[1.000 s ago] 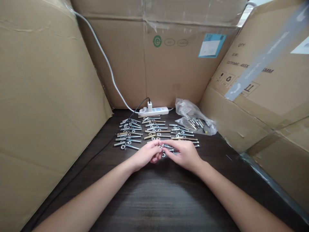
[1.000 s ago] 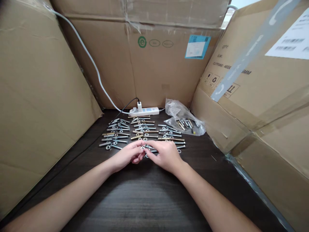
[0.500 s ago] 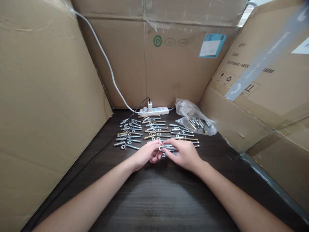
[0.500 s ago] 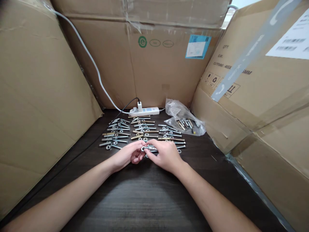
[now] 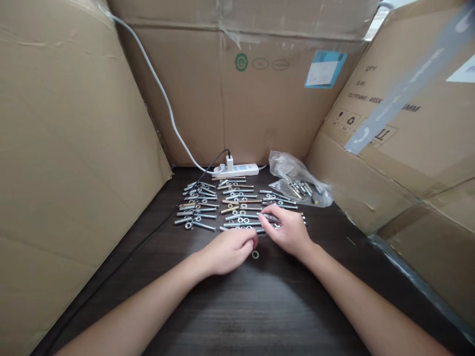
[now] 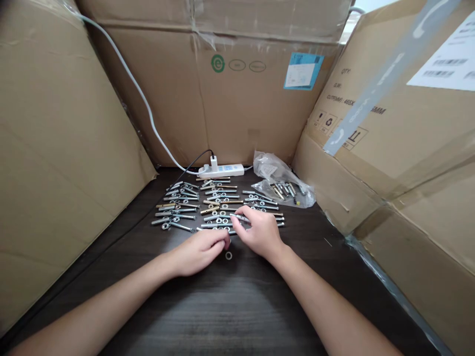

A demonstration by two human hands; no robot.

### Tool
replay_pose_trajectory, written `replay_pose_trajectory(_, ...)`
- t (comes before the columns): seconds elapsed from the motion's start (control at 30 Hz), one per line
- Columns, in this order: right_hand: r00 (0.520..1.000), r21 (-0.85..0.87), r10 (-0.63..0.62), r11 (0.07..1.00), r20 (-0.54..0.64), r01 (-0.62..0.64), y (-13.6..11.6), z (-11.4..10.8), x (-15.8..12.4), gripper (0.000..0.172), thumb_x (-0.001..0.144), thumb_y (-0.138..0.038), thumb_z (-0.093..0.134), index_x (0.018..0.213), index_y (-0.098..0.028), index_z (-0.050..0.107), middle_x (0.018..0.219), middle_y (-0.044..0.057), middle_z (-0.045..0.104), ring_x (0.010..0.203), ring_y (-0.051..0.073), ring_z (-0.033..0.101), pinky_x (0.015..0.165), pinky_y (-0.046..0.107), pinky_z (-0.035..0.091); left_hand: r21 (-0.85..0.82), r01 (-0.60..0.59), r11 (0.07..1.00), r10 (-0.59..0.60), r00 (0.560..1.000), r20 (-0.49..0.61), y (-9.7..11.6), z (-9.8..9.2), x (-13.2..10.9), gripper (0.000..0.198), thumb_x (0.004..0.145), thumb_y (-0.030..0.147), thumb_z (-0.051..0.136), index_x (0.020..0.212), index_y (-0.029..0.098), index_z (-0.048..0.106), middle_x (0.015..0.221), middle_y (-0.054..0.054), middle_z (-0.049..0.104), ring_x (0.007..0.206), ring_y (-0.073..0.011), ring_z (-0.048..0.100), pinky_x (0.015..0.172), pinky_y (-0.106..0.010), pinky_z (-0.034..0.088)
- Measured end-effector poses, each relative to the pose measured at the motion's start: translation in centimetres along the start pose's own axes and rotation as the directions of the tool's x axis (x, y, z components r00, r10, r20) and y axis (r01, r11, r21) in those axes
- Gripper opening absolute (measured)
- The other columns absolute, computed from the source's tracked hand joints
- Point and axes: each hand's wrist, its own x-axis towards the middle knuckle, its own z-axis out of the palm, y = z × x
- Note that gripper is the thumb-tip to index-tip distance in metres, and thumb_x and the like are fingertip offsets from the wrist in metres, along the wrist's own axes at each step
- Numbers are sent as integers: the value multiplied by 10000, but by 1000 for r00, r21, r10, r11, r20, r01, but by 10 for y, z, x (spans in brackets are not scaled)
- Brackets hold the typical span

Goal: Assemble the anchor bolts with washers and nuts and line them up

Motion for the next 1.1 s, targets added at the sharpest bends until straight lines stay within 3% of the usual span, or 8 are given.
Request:
replay_pose_trajectory(0.1,1000,14,6,1000,11,-6,0,0,0,141,858,-304,543,855,-195,633,733,3,691,627,146,635,619,229,439,260,-114,959,80,987,136,6,5,-6,159,880,174,390,869,203,546,828,5,631,735,-145,565,654,-243,398)
replay_pose_trajectory(0.27,999,16,-11,1000,36,11,-2,1,-1,131,859,-295,534,851,-199,623,709,-5,669,618,144,617,607,234,430,422,-149,894,79,981,178,7,8,-6,135,883,188,411,899,210,543,831,5,659,739,-163,611,628,-244,413)
replay_pose_trajectory(0.6,999,74,-24,997,42,21,-4,0,-1,129,861,-270,522,944,-214,603,850,16,692,734,166,642,680,255,463,474,-190,860,122,978,170,6,9,-7,67,846,184,487,871,205,545,781,-7,646,687,-174,602,558,-252,384)
replay_pose_trajectory(0.9,998,72,-21,997,62,17,-3,2,-3,125,861,-268,527,950,-214,596,857,12,688,729,161,638,689,254,463,501,-156,851,115,987,112,1,5,-6,78,854,202,487,918,188,530,946,-43,599,794,-180,588,657,-264,434)
replay_pose_trajectory(1.1,997,77,-24,997,77,18,-2,1,-2,131,868,-273,518,957,-214,593,864,11,689,738,162,640,694,253,460,502,-185,845,123,980,154,2,1,-6,91,864,181,452,879,190,542,859,-27,602,753,-171,580,649,-263,429)
